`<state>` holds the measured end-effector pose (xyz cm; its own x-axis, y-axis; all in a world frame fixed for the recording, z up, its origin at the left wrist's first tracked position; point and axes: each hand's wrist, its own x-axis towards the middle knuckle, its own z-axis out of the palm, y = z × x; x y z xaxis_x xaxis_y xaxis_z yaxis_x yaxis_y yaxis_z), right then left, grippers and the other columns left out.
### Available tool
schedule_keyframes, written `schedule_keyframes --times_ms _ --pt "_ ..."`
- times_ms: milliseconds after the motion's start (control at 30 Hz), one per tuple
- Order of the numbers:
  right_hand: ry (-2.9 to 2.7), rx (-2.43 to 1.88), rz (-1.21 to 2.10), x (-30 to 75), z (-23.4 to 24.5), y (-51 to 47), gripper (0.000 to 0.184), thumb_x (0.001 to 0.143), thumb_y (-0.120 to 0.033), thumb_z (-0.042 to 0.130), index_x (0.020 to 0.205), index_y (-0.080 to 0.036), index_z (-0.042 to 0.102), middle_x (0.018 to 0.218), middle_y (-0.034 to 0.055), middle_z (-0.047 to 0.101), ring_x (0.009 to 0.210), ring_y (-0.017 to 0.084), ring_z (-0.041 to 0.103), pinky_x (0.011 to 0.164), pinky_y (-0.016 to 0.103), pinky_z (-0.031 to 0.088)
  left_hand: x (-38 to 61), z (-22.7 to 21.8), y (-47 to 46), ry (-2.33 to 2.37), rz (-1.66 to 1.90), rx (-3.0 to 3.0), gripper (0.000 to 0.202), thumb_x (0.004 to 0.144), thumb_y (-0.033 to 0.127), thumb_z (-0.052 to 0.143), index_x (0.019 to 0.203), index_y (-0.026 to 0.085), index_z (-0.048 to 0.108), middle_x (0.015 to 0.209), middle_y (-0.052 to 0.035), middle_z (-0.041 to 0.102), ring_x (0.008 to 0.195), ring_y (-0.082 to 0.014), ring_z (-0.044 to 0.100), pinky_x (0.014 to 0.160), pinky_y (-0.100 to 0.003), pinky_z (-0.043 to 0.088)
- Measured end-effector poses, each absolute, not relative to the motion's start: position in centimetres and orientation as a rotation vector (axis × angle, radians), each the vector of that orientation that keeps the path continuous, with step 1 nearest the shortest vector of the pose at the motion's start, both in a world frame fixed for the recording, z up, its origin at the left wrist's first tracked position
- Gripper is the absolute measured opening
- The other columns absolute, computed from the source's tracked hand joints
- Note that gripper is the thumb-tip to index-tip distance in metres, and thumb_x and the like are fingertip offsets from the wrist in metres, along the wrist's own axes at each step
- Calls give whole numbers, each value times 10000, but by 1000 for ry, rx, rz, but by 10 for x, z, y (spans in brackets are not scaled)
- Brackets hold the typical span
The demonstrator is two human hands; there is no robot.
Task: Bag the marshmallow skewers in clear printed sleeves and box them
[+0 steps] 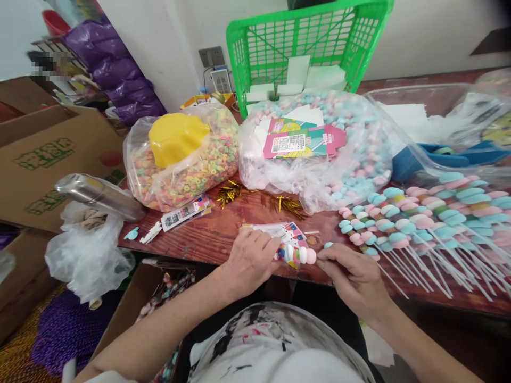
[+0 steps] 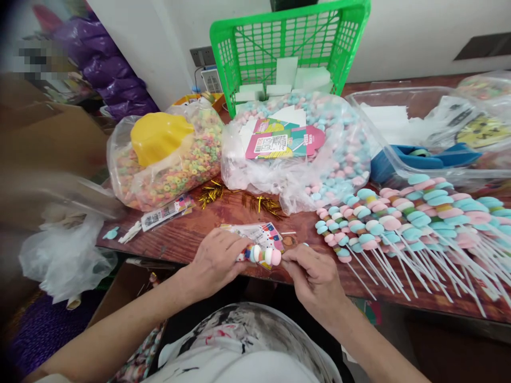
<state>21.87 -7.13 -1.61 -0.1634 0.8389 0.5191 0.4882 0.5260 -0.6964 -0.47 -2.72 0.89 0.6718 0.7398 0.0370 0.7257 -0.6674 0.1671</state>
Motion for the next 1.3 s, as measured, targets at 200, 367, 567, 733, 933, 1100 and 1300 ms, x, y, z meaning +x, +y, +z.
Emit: schedule_keyframes --times_ms 200,367,567,733,933,1100,1300 --pt "-1957 -1067 147 213 -33 -74 193 835 -23 520 918 -169 617 790 51 648 708 147 614 633 254 472 -1 -3 -37 1132 158 2407 385 817 415 650 1084 159 542 1071 -99 614 981 -259 551 837 -368 417" --pt "-2191 -899 -117 222 -33 -74 304 816 4 467 1028 -164 607 861 76 684 805 173 629 709 301 487 -7 -1 -29 899 32 1863 286 711 298 736 906 166 576 761 29 550 743 -152 519 661 -250 395" --pt "-2335 -754 -193 236 -13 -71 275 857 -46 432 1039 -174 592 806 63 680 741 164 616 707 325 491 -14 -1 -19 633 -119 1217 472 632 354 807 981 190 535 617 99 485 464 -50 431 432 -172 380" --pt "-2437 -703 -244 247 -6 -70 252 872 -78 472 1077 -158 594 858 82 688 778 186 618 723 360 486 -18 -3 -22 545 -188 1049 690 579 395 857 1145 224 502 670 83 592 375 -36 462 350 -152 385" --pt "-2463 -643 -233 249 -4 -69 280 895 -108 470 1135 -182 594 897 65 694 813 182 622 786 382 490 -9 -6 -31 569 -219 1053 782 496 373 897 1155 218 507 634 92 578 398 -38 446 363 -152 359" --pt "-2309 -835 -148 229 -3 -83 254 859 -60 456 1013 -174 624 773 55 668 687 162 606 663 318 463 -4 -2 -36 763 148 1271 644 545 343 861 1082 186 543 676 84 517 538 -58 443 493 -181 371" --pt "-2061 -1197 617 214 -12 -96 187 930 -185 468 787 -205 585 573 -41 544 493 97 486 490 228 364 -9 -5 -28 953 356 2338 504 772 187 573 1265 179 469 1091 -102 631 977 -231 581 885 -380 437"
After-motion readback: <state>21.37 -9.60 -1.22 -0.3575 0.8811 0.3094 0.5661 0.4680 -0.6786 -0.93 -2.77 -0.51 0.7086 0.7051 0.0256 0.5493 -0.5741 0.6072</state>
